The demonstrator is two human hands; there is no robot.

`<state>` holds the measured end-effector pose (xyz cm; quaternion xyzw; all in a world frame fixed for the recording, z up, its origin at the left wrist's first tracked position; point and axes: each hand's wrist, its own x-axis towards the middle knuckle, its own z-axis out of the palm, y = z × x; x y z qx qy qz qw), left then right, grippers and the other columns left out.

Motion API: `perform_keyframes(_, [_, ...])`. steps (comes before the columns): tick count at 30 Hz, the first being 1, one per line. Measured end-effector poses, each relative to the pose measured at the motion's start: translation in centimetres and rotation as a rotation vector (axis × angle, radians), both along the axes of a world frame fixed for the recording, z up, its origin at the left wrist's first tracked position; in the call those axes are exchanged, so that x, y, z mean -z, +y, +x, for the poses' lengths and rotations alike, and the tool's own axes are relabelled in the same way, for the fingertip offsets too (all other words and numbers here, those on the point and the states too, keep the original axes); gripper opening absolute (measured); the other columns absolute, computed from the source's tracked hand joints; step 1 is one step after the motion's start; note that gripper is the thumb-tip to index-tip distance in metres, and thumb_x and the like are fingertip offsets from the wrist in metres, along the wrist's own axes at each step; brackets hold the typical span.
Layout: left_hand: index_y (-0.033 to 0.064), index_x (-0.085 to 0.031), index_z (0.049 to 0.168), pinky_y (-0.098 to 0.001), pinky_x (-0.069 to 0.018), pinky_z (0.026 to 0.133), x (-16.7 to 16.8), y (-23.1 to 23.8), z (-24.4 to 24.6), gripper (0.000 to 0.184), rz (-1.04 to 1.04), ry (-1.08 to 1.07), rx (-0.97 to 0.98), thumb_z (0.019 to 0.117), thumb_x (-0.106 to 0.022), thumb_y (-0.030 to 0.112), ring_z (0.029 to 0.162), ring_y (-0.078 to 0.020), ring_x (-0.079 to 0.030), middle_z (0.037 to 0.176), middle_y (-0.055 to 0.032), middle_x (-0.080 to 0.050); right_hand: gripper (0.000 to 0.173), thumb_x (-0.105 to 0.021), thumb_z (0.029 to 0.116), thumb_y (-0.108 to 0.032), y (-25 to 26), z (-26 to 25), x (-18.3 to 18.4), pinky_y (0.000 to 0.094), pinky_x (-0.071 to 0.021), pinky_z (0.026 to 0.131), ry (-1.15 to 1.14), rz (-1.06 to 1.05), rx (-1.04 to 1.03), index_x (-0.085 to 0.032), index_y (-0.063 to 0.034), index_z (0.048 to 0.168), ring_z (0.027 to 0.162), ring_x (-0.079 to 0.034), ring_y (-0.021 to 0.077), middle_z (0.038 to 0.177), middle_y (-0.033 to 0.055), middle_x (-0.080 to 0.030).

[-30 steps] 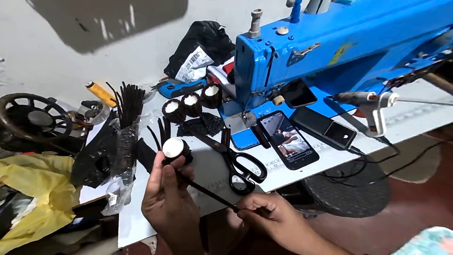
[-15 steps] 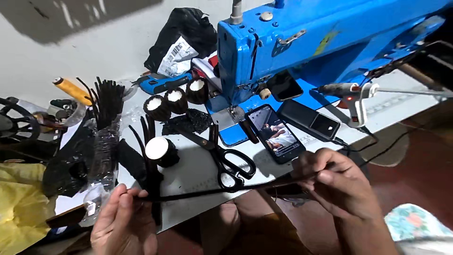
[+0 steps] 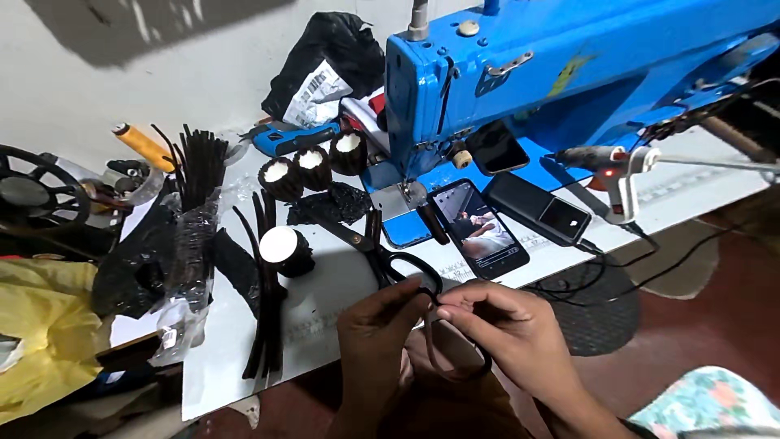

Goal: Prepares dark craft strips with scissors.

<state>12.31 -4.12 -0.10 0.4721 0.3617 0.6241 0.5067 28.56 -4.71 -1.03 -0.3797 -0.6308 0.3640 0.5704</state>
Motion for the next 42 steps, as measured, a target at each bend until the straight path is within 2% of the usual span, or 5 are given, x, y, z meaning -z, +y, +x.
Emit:
perform_keyframes(7, [0.0013, -0.077, 0.101, -0.0222, -0.0614, 0.071, 0.2, 0.2, -0.3, 0.016, -0.042, -0.011, -0.036, 0.0894, -0.068, -0.006, 0.076, -0.0056, -0.072, 0.089, -0.0009, -0.077, 0.014, -0.070, 0.0954, -0.012, 0.2, -1.0, 0.5, 0.0111, -0.0537, 0.074, 0.021, -0.007, -0.044, -0.070, -0.0018, 0.106, 0.082, -0.063, -0.0052, 0.090, -0.0056, -0.070])
perform_keyframes(17, [0.0066, -0.074, 0.096, -0.0251, -0.0623, 0.069, -1.0, 2.5, -2.9, 0.022, -0.058, -0.166, -0.369, 0.0956, -0.057, -0.007, 0.074, -0.0093, -0.072, 0.084, -0.0013, -0.075, 0.025, -0.061, 0.1023, -0.035, -0.7, -0.5, 2.7, 0.0135, -0.0528, 0.076, 0.490, -0.542, -0.514, -0.078, -0.0174, 0.098, 0.088, -0.065, -0.0028, 0.101, -0.0065, -0.074])
perform_keyframes(23, [0.0068, -0.076, 0.096, -0.0244, -0.0620, 0.068, -1.4, 2.9, -3.4, 0.024, -0.077, -0.237, -0.364, 0.0951, -0.057, -0.008, 0.074, -0.0091, -0.072, 0.085, -0.0031, -0.075, 0.031, -0.057, 0.1043, -0.035, -0.9, 0.2, 2.8, 0.0216, -0.0592, 0.078, 0.707, -0.810, -0.839, -0.079, -0.0118, 0.107, 0.087, -0.072, 0.0063, 0.102, 0.0021, -0.076])
perform_keyframes(34, [0.0032, -0.075, 0.096, -0.0265, -0.0629, 0.068, -1.2, 2.7, -3.4, 0.021, -0.099, -0.239, -0.353, 0.0928, -0.059, -0.009, 0.076, -0.0126, -0.074, 0.087, -0.0068, -0.076, 0.012, -0.073, 0.0899, -0.002, -0.9, -0.2, 2.8, 0.0203, -0.0616, 0.068, 0.616, -0.811, -0.489, -0.079, -0.0110, 0.094, 0.073, -0.074, 0.0080, 0.089, 0.0072, -0.078])
perform_keyframes(42, [0.0013, -0.075, 0.095, -0.0251, -0.0625, 0.067, -0.8, 2.6, -3.5, 0.021, -0.069, -0.222, -0.408, 0.0902, -0.060, -0.013, 0.074, -0.0120, -0.074, 0.084, -0.0069, -0.076, 0.011, -0.076, 0.0871, -0.004, -1.1, -0.3, 2.9, 0.0195, -0.0603, 0.063, 0.312, -0.464, -0.197, -0.077, -0.0113, 0.096, 0.067, -0.071, 0.0049, 0.078, -0.0018, -0.075])
